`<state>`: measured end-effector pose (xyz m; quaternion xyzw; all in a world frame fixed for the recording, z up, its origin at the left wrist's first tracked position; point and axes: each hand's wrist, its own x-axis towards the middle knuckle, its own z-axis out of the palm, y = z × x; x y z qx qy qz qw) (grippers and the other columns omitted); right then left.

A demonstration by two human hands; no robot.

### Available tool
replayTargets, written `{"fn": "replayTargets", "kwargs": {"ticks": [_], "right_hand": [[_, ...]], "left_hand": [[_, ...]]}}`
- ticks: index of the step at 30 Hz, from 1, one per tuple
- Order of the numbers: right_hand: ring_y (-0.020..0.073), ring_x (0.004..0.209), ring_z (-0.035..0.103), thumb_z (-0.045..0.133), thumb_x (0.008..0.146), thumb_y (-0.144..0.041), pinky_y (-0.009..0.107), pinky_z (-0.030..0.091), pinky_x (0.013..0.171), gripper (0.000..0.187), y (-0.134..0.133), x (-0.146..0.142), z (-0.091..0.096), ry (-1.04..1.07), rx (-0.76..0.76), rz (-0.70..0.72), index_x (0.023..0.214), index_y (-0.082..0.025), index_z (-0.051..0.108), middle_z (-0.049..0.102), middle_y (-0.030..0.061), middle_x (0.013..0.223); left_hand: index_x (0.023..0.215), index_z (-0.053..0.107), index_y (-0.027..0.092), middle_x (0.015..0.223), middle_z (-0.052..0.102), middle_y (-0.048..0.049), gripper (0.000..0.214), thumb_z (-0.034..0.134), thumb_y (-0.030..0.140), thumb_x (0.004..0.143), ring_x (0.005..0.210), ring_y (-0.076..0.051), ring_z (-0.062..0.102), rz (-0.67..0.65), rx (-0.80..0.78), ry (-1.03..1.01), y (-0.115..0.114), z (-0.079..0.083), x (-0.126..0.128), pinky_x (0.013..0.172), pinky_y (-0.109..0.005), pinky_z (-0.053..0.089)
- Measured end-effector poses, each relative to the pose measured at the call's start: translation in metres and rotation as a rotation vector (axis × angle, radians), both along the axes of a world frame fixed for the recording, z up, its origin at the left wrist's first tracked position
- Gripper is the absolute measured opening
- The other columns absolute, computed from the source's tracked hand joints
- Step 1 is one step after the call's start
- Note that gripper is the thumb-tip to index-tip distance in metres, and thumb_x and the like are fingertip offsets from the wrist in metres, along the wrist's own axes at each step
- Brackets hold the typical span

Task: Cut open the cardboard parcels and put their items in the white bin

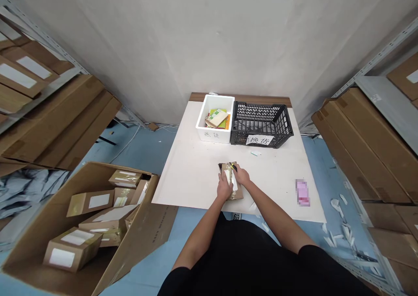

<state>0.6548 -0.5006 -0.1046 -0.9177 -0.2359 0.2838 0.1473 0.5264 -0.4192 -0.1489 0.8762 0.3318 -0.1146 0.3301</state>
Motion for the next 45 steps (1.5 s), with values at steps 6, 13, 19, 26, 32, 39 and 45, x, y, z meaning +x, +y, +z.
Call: {"fn": "replayTargets", "kwargs": {"ticks": [6, 13, 19, 26, 32, 39, 45], "right_hand": [[0.0306, 0.112, 0.070, 0.050, 0.106, -0.036, 0.037, 0.048, 0.093, 0.036, 0.011, 0.034, 0.001, -0.047, -0.120, 0.236, 0.142, -0.029, 0.054, 0.076, 0.0133, 0.119], [0.0308, 0.119, 0.069, 0.055, 0.101, -0.020, 0.042, 0.047, 0.101, 0.035, 0.005, 0.036, -0.004, -0.076, -0.147, 0.256, 0.135, -0.025, 0.056, 0.076, 0.0173, 0.120], [0.0297, 0.119, 0.070, 0.055, 0.099, -0.016, 0.042, 0.049, 0.101, 0.038, 0.002, 0.041, -0.003, -0.104, -0.199, 0.308, 0.136, -0.026, 0.055, 0.078, 0.0141, 0.116], [0.0311, 0.115, 0.072, 0.048, 0.099, -0.009, 0.044, 0.054, 0.095, 0.036, 0.013, 0.021, -0.009, -0.170, -0.276, 0.360, 0.133, -0.017, 0.056, 0.075, 0.0212, 0.119], [0.0311, 0.114, 0.073, 0.051, 0.098, -0.011, 0.043, 0.055, 0.091, 0.042, 0.016, 0.020, -0.004, -0.193, -0.333, 0.407, 0.140, -0.013, 0.051, 0.074, 0.0233, 0.119], [0.0299, 0.116, 0.072, 0.057, 0.099, -0.023, 0.037, 0.053, 0.093, 0.037, 0.016, 0.037, 0.015, -0.207, -0.344, 0.493, 0.134, -0.014, 0.059, 0.073, 0.0224, 0.123], [0.0291, 0.114, 0.072, 0.034, 0.110, -0.040, 0.038, 0.052, 0.092, 0.042, -0.003, 0.043, 0.026, -0.286, -0.312, 0.505, 0.137, -0.017, 0.056, 0.074, 0.0193, 0.120]], "left_hand": [[0.167, 0.019, 0.018, 0.171, 0.021, -0.0243, 0.077, 0.048, 0.036, 0.099, 0.136, -0.038, 0.057, -0.032, 0.155, -0.031, -0.006, -0.008, -0.006, 0.102, -0.047, 0.053], [0.166, 0.026, 0.021, 0.171, 0.026, -0.0206, 0.069, 0.043, 0.034, 0.100, 0.120, -0.034, 0.066, -0.013, 0.224, -0.011, -0.008, -0.014, -0.010, 0.094, -0.045, 0.058], [0.165, 0.027, 0.023, 0.171, 0.027, -0.0175, 0.066, 0.040, 0.035, 0.102, 0.125, -0.031, 0.065, 0.004, 0.175, -0.071, -0.005, -0.015, -0.015, 0.100, -0.042, 0.055], [0.165, 0.030, 0.023, 0.171, 0.029, -0.0163, 0.065, 0.044, 0.035, 0.102, 0.137, -0.031, 0.056, 0.000, 0.189, -0.122, -0.004, -0.021, -0.016, 0.105, -0.041, 0.054], [0.161, 0.037, 0.020, 0.167, 0.035, -0.0178, 0.060, 0.042, 0.033, 0.102, 0.133, -0.032, 0.058, -0.043, 0.244, -0.154, -0.004, -0.027, -0.017, 0.105, -0.045, 0.053], [0.158, 0.038, 0.025, 0.163, 0.039, -0.0142, 0.061, 0.048, 0.032, 0.099, 0.132, -0.029, 0.056, 0.082, 0.157, -0.135, -0.011, -0.012, -0.014, 0.102, -0.039, 0.052], [0.156, 0.039, 0.021, 0.160, 0.040, -0.0193, 0.073, 0.062, 0.035, 0.088, 0.139, -0.037, 0.047, 0.162, 0.172, -0.071, -0.008, 0.006, 0.016, 0.109, -0.047, 0.044]]}}
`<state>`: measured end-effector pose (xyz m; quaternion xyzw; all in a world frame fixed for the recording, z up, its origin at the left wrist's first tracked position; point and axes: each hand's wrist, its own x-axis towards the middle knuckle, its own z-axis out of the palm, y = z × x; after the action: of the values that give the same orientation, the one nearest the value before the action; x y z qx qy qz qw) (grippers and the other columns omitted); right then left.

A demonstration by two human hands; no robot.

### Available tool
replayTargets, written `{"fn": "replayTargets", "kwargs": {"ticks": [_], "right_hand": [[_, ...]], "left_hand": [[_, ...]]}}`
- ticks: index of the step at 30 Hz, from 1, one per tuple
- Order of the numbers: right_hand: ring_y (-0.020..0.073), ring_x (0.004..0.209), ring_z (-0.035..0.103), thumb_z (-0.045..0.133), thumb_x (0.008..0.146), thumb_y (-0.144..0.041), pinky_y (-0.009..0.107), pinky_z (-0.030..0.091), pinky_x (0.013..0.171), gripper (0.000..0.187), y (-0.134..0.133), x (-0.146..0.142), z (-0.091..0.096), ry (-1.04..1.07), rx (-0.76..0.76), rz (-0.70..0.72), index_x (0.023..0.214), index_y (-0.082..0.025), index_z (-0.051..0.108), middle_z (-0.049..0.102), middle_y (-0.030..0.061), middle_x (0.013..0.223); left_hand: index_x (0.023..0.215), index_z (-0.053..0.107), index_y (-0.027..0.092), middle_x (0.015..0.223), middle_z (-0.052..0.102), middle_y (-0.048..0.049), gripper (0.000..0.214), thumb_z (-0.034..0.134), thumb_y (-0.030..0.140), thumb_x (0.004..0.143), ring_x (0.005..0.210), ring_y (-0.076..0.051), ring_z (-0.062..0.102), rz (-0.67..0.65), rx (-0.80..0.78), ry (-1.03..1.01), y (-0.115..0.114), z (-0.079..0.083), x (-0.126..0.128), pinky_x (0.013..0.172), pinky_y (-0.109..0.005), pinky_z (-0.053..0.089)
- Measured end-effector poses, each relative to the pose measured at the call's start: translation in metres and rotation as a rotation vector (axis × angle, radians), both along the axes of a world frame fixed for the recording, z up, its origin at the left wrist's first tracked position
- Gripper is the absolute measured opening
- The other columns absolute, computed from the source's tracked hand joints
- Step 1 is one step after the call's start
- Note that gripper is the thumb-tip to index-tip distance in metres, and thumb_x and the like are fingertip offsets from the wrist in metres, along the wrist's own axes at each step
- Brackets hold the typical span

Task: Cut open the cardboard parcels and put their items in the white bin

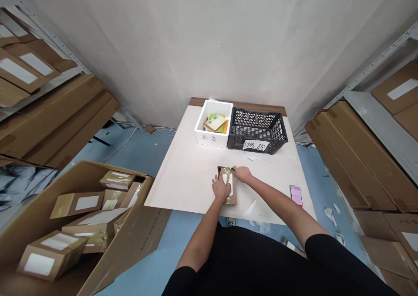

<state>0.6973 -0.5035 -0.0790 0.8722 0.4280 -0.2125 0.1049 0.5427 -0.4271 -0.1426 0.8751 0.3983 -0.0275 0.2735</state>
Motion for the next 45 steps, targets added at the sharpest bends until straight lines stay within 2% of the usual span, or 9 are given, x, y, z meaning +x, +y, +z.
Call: {"fn": "replayTargets", "kwargs": {"ticks": [3, 7, 10, 18, 21, 25, 29, 38, 45], "right_hand": [[0.0280, 0.114, 0.072, 0.033, 0.111, -0.037, 0.037, 0.052, 0.091, 0.041, 0.002, -0.001, -0.003, -0.001, -0.030, 0.028, 0.143, -0.020, 0.053, 0.075, 0.0179, 0.120], [0.0268, 0.113, 0.073, 0.036, 0.107, -0.018, 0.036, 0.053, 0.088, 0.047, 0.006, -0.003, -0.011, 0.014, -0.076, 0.040, 0.153, -0.024, 0.042, 0.075, 0.0165, 0.119], [0.0279, 0.113, 0.073, 0.038, 0.105, -0.014, 0.037, 0.054, 0.088, 0.050, 0.006, -0.005, -0.014, 0.015, -0.092, 0.045, 0.154, -0.021, 0.041, 0.076, 0.0183, 0.117], [0.0288, 0.109, 0.074, 0.030, 0.111, -0.043, 0.037, 0.051, 0.090, 0.044, -0.007, 0.008, -0.006, 0.007, -0.029, 0.077, 0.141, -0.019, 0.052, 0.077, 0.0175, 0.113], [0.0274, 0.109, 0.074, 0.033, 0.111, -0.042, 0.036, 0.052, 0.090, 0.040, -0.002, 0.009, -0.007, 0.019, -0.002, 0.110, 0.135, -0.021, 0.057, 0.077, 0.0153, 0.115], [0.0251, 0.111, 0.073, 0.046, 0.105, -0.019, 0.033, 0.054, 0.089, 0.028, 0.018, 0.000, -0.017, 0.047, -0.058, 0.120, 0.128, -0.020, 0.062, 0.075, 0.0147, 0.121], [0.0268, 0.111, 0.074, 0.048, 0.102, -0.013, 0.033, 0.056, 0.086, 0.031, 0.029, -0.013, -0.025, 0.012, -0.071, 0.073, 0.129, -0.013, 0.061, 0.073, 0.0210, 0.123], [0.0280, 0.107, 0.075, 0.036, 0.105, -0.014, 0.037, 0.055, 0.088, 0.046, -0.009, 0.000, -0.019, -0.014, -0.038, 0.083, 0.151, -0.019, 0.042, 0.077, 0.0172, 0.111], [0.0281, 0.110, 0.074, 0.037, 0.103, -0.011, 0.038, 0.054, 0.087, 0.046, 0.001, -0.013, -0.024, 0.010, -0.078, -0.001, 0.148, -0.017, 0.043, 0.076, 0.0203, 0.116]], "left_hand": [[0.159, 0.037, 0.024, 0.164, 0.036, -0.0180, 0.070, 0.057, 0.042, 0.094, 0.127, -0.035, 0.058, -0.014, -0.032, 0.044, 0.003, -0.002, 0.010, 0.100, -0.045, 0.050], [0.158, 0.044, 0.026, 0.158, 0.044, -0.0172, 0.057, 0.042, 0.045, 0.103, 0.117, -0.032, 0.064, -0.060, 0.047, 0.055, 0.003, -0.009, 0.009, 0.094, -0.042, 0.054], [0.156, 0.047, 0.025, 0.154, 0.048, -0.0169, 0.055, 0.038, 0.045, 0.106, 0.115, -0.030, 0.066, -0.070, 0.102, 0.039, 0.002, -0.012, 0.005, 0.094, -0.041, 0.055], [0.158, 0.045, 0.026, 0.158, 0.045, -0.0167, 0.057, 0.043, 0.046, 0.105, 0.121, -0.030, 0.062, -0.098, 0.158, 0.041, -0.005, -0.022, 0.004, 0.091, -0.038, 0.058], [0.160, 0.043, 0.026, 0.159, 0.044, -0.0170, 0.058, 0.043, 0.047, 0.105, 0.124, -0.031, 0.061, -0.102, 0.176, 0.039, -0.007, -0.025, 0.004, 0.091, -0.039, 0.059], [0.158, 0.047, 0.026, 0.160, 0.044, -0.0164, 0.056, 0.042, 0.046, 0.106, 0.120, -0.030, 0.063, -0.097, 0.178, 0.054, -0.007, -0.024, 0.004, 0.089, -0.038, 0.059], [0.155, 0.049, 0.026, 0.160, 0.043, -0.0160, 0.054, 0.041, 0.046, 0.106, 0.119, -0.029, 0.063, -0.091, 0.168, 0.077, -0.006, -0.020, 0.004, 0.089, -0.038, 0.059], [0.158, 0.045, 0.025, 0.162, 0.041, -0.0175, 0.057, 0.040, 0.045, 0.105, 0.125, -0.033, 0.060, -0.088, 0.116, 0.031, -0.006, -0.020, 0.003, 0.094, -0.043, 0.058], [0.154, 0.051, 0.029, 0.162, 0.042, -0.0150, 0.053, 0.040, 0.049, 0.106, 0.127, -0.033, 0.061, -0.053, 0.060, 0.005, -0.001, -0.014, 0.002, 0.098, -0.044, 0.056]]}}
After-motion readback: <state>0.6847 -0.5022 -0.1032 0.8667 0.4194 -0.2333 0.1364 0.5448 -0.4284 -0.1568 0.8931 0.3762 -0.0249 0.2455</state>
